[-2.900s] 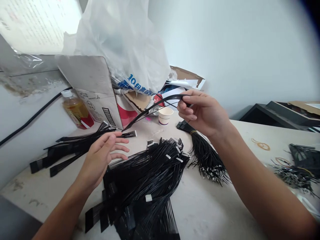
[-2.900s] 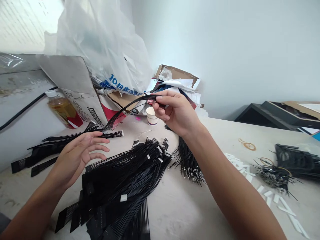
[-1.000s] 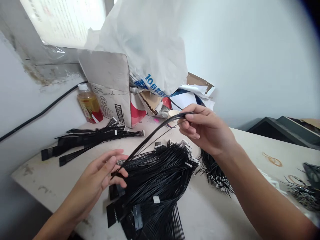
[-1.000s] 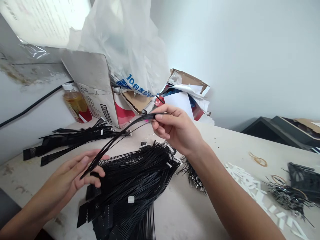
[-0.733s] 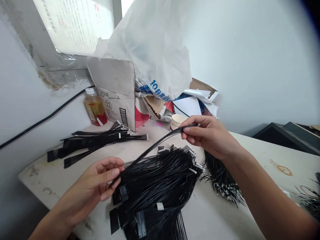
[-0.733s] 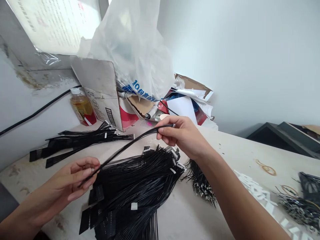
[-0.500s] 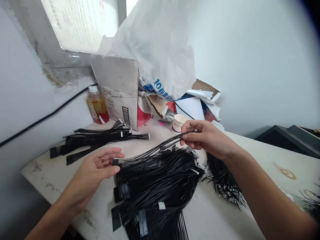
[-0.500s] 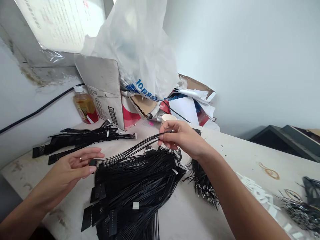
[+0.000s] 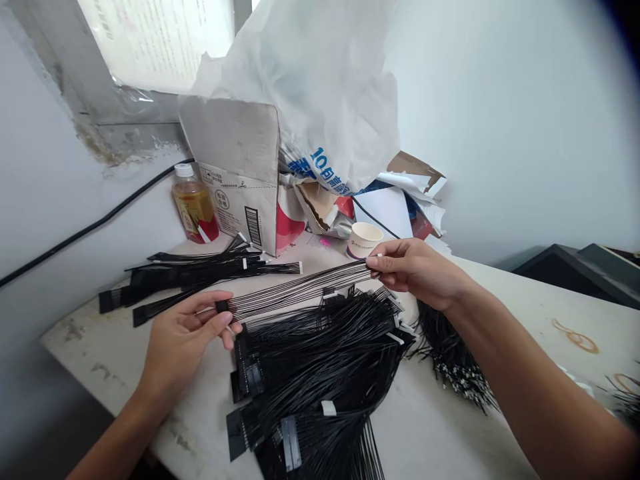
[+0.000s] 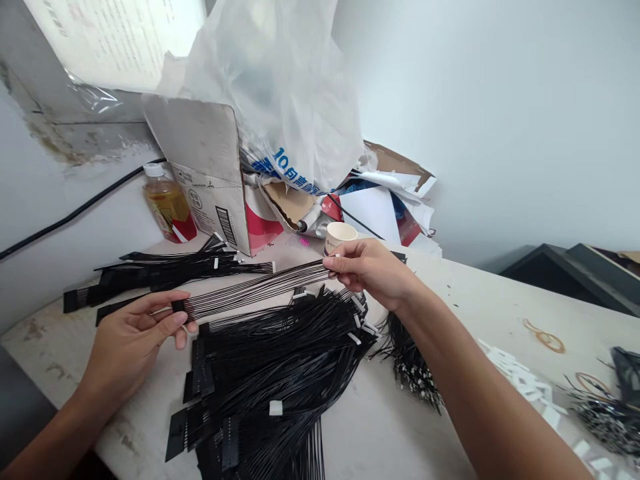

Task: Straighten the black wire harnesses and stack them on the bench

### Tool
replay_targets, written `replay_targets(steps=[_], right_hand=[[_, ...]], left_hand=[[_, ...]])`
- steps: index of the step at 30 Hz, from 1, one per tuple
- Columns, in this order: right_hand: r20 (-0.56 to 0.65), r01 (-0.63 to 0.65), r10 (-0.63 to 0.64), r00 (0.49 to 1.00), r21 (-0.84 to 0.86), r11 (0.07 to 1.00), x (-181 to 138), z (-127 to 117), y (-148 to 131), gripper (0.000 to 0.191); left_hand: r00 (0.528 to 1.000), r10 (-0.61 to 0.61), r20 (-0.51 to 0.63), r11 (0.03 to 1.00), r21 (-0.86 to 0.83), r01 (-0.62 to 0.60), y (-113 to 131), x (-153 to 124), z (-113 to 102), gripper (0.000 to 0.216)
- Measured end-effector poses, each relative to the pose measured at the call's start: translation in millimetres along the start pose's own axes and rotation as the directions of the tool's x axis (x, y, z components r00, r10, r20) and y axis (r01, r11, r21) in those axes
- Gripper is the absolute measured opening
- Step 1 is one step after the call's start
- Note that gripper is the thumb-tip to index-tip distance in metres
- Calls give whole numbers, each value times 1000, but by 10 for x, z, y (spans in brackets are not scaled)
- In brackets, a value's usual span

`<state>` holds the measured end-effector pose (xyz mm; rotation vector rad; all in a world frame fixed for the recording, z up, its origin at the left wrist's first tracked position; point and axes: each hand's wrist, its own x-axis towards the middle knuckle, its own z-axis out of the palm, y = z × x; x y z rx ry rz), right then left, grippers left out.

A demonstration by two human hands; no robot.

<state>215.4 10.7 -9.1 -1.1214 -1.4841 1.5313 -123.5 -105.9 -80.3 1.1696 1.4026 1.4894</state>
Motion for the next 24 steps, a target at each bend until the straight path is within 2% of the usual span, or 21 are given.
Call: replay_targets(steps=[4,8,14,19,24], right_hand=[[-24,-36,40,999,125,992,43,-56,33,36],[-3,-57,58,998,132,990,72,-86,51,38],[66,26,-33,997,93,995,69,-139,73,34],[131,178,-164,978,-108,978,14,-167,46,26],[86,366,-358,930,-331,870,-25,-105,4,19]], left_hand=[[1000,29,11,998,-51,-28,-3,-36,-13,31],[1000,29,-3,998,-64,-29,16,-26,-7,28],[1000,-28,1,995,-94,28,57,24,4,31],[999,-28,-28,998,-57,26,35,47,-47,38],[995,29,-94,999,-26,-32,-14,68,-64,18]])
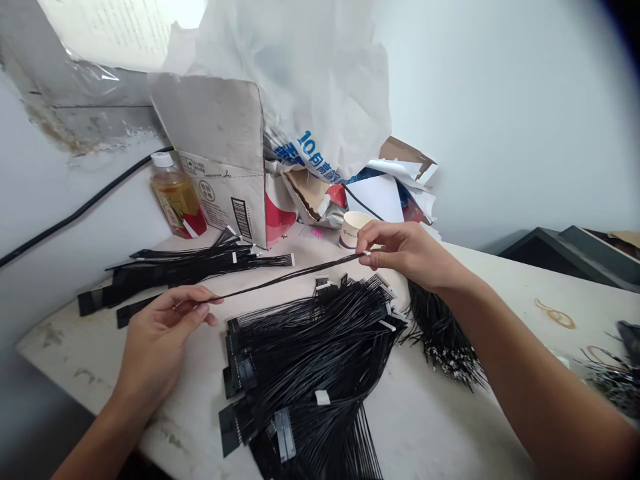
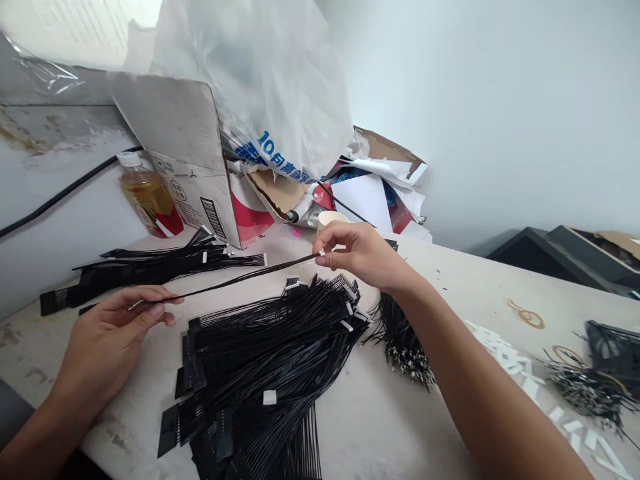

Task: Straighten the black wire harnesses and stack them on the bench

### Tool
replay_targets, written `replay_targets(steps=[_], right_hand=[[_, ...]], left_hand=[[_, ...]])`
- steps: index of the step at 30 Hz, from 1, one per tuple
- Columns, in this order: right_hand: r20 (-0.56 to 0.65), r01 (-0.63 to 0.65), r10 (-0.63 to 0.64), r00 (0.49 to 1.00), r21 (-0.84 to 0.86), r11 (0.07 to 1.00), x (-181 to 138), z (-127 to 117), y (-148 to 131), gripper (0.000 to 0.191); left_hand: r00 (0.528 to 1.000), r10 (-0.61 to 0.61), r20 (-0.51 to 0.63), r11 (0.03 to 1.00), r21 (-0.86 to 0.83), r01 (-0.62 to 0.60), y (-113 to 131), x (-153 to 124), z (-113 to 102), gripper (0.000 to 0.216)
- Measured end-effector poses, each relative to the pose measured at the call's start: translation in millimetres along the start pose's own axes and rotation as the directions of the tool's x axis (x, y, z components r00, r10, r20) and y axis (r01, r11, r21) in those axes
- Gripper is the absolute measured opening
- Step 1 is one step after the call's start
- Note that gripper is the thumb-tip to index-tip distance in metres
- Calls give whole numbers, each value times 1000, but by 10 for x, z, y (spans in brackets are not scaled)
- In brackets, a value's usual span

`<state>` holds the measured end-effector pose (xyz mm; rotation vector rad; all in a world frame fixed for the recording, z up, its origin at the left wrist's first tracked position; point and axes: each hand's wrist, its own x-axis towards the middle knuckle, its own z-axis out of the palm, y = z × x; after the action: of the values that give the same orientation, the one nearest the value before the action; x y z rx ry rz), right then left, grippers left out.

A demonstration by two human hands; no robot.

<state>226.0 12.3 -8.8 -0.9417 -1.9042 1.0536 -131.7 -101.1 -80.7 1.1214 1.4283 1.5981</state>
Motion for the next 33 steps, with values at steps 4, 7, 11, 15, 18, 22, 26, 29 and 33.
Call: replay_targets(steps=[4,7,11,15,18,22,26,29,33], right_hand=[[63,-19,24,998,-90,996,-17,50,-26,14],[99,-57,52,994,52,997,-35,68,-42,16],[136,-60,36,990,182,981,-32,73,-20,21],[30,-55,52,998,119,991,-14,142,11,23],[-49,-32,32,998,2,999,-18,215,-21,22],[-57,3,-9,998,-93,996,-36,235,-74,17],[-129,-8,-5,992,-96,995,-31,227,-57,14],[-153,-30,21,988,-58,998,-29,245,-42,15],[-156,-115,130,979,99,988,-39,247,-66,18]], left_hand=[[1000,16,-25,1000,-14,-16,-1,-5,24,15],[999,29,-14,998,-54,-30,21,-9,27,10],[998,61,5,984,-170,-59,55,-22,26,3],[998,-24,-64,999,-33,22,90,-61,49,13],[993,-98,-70,991,81,104,98,-72,60,41],[992,-122,-25,988,88,124,60,-38,63,44],[991,-130,-23,990,49,131,39,-26,74,37],[990,-141,0,990,13,141,56,-44,65,34],[999,-48,19,998,36,47,58,-69,66,25]])
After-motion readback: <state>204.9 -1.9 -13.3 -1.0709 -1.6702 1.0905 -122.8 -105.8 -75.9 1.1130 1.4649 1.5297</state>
